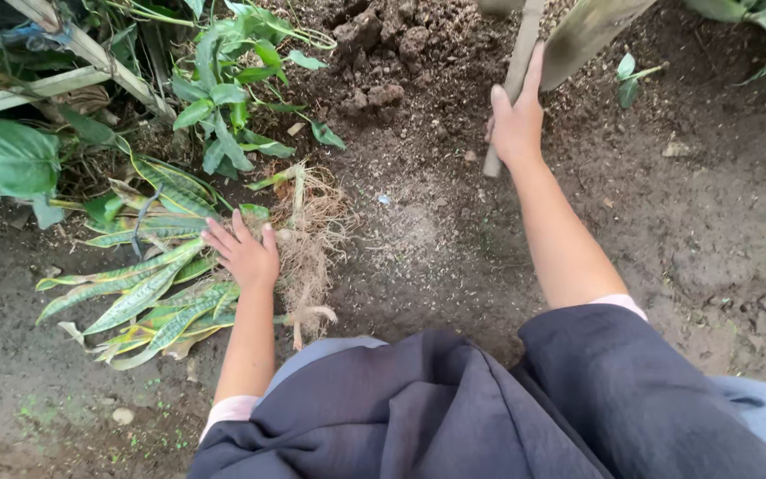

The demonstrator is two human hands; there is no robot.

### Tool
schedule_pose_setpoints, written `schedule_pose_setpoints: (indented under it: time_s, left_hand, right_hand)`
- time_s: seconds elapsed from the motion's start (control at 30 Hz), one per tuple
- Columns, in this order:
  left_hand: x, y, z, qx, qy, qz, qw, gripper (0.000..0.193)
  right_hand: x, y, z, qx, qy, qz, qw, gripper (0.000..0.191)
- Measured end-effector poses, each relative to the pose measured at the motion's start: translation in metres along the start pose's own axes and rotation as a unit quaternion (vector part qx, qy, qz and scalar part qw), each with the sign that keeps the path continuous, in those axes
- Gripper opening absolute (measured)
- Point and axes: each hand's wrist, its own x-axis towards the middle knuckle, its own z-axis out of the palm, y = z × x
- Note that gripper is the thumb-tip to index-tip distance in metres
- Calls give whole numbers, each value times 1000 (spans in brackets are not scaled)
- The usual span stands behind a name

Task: The person digs a hole in a garden bed using a hoe, then handles uprooted snake plants with exposed roots, positioning them into the dug hole and working soil around the roots by hand. The person repeatedly chops and loosens the soil with the hoe while steadying the plants with the other hand.

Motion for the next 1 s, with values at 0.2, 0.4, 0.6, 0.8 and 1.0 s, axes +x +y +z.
schedule_pose_setpoints:
  time_s: [0.2, 0.4, 0.6, 0.8, 1.0]
  left_hand:
    - [19, -20, 3, 7, -137, -19, 990, 99]
    - [43, -14, 2, 25, -258, -77, 963, 111]
    - [54, -10, -1, 61, -286, -91, 952, 111]
    - [54, -14, -2, 50, -279, -87, 955, 112]
    - [56, -14, 1, 38, -269, -87, 959, 111]
  right_hand:
    - [84, -47, -8, 220, 62, -191, 955, 38]
    - [77, -25, 41, 15, 47, 89, 995, 61]
    - [27, -16, 34, -43, -34, 125, 991, 64]
    - [95, -54, 16, 55, 54, -95, 992, 47]
    - [151, -40, 15, 3, 138, -5, 990, 53]
